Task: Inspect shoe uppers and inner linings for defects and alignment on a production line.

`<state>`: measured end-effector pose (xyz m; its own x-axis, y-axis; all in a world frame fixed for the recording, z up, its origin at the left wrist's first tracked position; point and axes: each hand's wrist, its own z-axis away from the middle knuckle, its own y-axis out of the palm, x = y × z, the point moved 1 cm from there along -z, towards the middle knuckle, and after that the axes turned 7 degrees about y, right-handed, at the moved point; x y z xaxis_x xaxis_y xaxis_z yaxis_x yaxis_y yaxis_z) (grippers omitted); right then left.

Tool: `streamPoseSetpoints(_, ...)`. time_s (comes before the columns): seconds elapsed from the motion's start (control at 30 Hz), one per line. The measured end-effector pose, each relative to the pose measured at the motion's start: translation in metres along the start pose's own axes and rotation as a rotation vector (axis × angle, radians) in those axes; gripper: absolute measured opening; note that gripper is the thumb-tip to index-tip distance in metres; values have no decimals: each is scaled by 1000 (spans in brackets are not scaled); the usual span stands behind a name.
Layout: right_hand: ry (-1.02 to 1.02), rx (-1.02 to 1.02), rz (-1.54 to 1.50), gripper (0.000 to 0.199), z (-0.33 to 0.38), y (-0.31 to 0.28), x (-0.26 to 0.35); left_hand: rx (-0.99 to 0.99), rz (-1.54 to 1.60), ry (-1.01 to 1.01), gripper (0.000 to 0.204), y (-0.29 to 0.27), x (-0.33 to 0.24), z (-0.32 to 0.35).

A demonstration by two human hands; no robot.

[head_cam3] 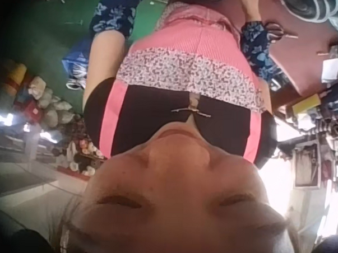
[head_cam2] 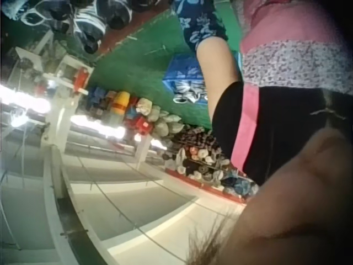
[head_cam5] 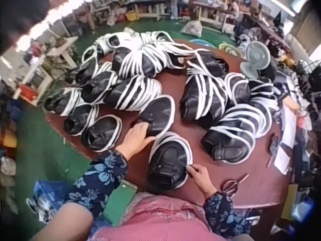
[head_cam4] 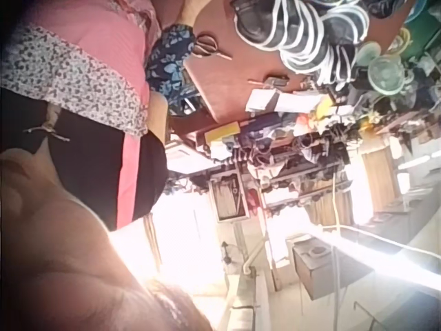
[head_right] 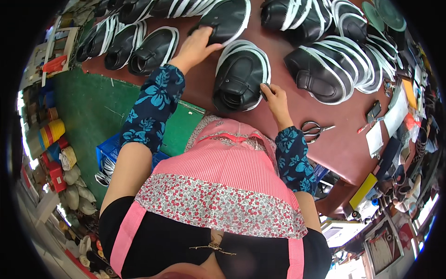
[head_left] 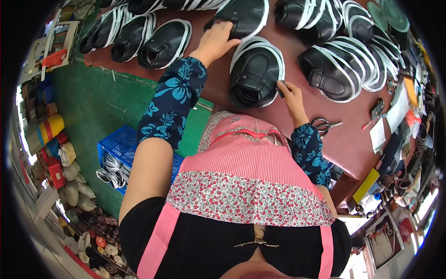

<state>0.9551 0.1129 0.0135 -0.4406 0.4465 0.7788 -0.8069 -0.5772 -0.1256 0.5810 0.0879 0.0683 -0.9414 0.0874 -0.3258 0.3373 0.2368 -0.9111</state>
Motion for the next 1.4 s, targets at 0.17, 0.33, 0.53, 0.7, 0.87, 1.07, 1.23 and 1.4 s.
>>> streamPoseSetpoints(0.17,96,-89,-147,36,-2,-3,-25,-25,145,-115,32,-21,-65,22)
streamPoseSetpoints(0.33,-258,-354,193,35,-8,4,-26,207,357,72,42,12,-165,127)
streamPoseSetpoints(0.53,-566,-164,643,38,-38,79,80,96,215,184,33,68,-183,123)
streamPoseSetpoints(0.7,-377,115,1281,32,-103,111,75,-15,266,214,22,76,-179,119)
streamPoseSetpoints(0.87,-470,23,1086,35,-108,119,79,23,293,122,20,71,-176,129)
streamPoseSetpoints(1.07,-360,-5,1173,37,-117,105,75,4,304,131,19,69,-175,122)
streamPoseSetpoints(1.23,-522,-229,882,38,-103,92,81,-14,429,108,20,57,-167,125)
streamPoseSetpoints(1.4,-220,-438,119,38,-104,-15,37,-71,726,-257,17,-1,-152,152)
